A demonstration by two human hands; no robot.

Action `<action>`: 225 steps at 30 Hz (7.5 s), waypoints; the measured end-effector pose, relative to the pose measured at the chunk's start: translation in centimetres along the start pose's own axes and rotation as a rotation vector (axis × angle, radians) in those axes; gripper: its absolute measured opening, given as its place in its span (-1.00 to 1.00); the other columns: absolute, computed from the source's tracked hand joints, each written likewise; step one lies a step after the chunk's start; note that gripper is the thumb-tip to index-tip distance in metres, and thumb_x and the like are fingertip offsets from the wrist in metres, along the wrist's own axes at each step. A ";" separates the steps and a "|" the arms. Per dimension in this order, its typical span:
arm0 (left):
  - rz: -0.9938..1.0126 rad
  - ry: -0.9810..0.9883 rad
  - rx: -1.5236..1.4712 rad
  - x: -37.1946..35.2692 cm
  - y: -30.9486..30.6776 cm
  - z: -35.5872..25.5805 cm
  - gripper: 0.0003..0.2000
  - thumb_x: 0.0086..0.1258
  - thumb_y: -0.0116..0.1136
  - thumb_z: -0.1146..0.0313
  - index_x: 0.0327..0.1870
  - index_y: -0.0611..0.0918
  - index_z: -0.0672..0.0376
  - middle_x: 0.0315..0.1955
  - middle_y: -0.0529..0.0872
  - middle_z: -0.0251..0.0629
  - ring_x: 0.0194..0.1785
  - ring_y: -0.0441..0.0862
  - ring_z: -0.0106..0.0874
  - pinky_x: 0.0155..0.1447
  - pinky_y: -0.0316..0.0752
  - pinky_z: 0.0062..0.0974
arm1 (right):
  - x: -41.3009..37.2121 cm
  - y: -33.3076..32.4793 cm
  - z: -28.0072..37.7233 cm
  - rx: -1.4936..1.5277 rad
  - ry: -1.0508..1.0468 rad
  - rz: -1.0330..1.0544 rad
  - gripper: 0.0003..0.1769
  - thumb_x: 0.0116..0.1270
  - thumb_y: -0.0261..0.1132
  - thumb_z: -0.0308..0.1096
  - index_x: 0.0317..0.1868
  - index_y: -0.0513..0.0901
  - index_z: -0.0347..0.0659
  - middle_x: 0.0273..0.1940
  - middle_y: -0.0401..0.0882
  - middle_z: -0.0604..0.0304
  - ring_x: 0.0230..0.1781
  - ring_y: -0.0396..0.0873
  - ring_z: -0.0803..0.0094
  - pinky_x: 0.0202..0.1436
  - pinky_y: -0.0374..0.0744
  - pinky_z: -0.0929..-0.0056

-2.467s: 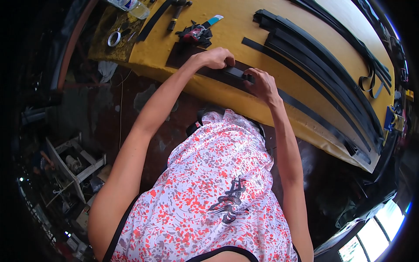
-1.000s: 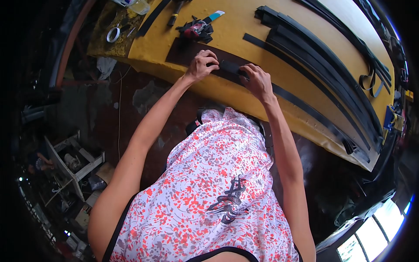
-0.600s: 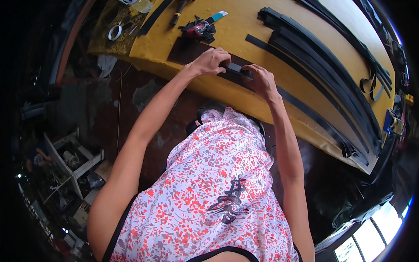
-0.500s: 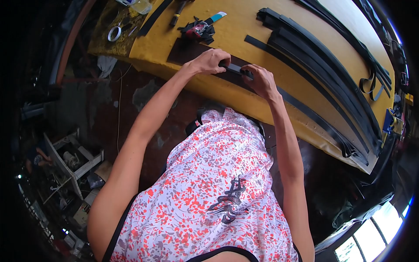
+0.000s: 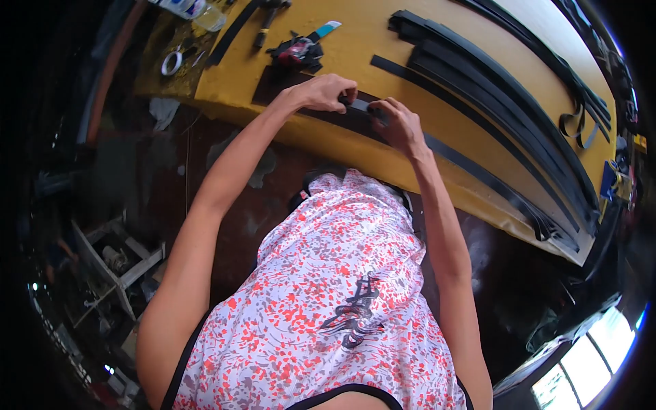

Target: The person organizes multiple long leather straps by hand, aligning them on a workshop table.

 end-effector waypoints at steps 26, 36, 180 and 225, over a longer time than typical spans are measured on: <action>-0.025 -0.084 0.124 1.9 -1.6 -1.8 -0.70 0.09 0.41 0.25 -0.25 0.67 0.26 -0.35 0.75 -0.12 -0.21 0.70 -0.19 -0.07 0.56 -0.31 | -2.4 -1.4 -1.8 -0.034 -0.014 0.021 -0.60 0.22 0.39 -0.31 0.09 0.57 -0.03 -0.09 0.65 0.10 -0.01 0.62 0.10 -0.01 0.63 0.19; -0.179 -0.069 0.193 -0.4 1.2 -1.5 -0.74 0.11 0.40 0.32 -0.23 0.62 0.16 -0.27 0.73 -0.18 -0.09 0.68 -0.14 -0.03 0.56 -0.22 | -2.9 -0.8 -1.8 -0.174 -0.081 0.047 -0.59 0.17 0.41 -0.30 0.06 0.60 -0.04 -0.10 0.62 0.16 -0.02 0.62 0.18 -0.02 0.64 0.24; -1.204 -0.368 -0.478 -14.4 10.0 2.2 -0.85 0.41 0.14 0.47 -0.12 0.71 0.28 -0.40 0.77 -0.30 -0.36 0.69 -0.60 -0.28 0.58 -0.61 | -0.4 -3.2 -8.1 -0.045 0.065 0.262 -0.65 0.18 0.50 -0.26 -0.03 0.69 -0.14 -0.06 0.73 0.13 0.04 0.69 0.24 0.14 0.60 0.30; -0.983 -0.358 0.056 -1.7 5.3 1.0 -0.89 0.24 0.31 0.23 -0.29 0.76 -0.03 -0.30 0.69 -0.37 -0.14 0.68 -0.25 -0.11 0.60 -0.28 | -2.1 -3.9 -5.9 -0.134 -0.033 0.095 -0.66 0.12 0.49 -0.30 -0.07 0.67 -0.07 -0.08 0.74 0.15 -0.04 0.71 0.18 0.03 0.63 0.27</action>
Point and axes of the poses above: each hand's wrist, its own x-axis towards the middle knuckle, its own y-axis out of the palm, z = x × y, the point moved 10 cm from there along x, towards the middle knuckle
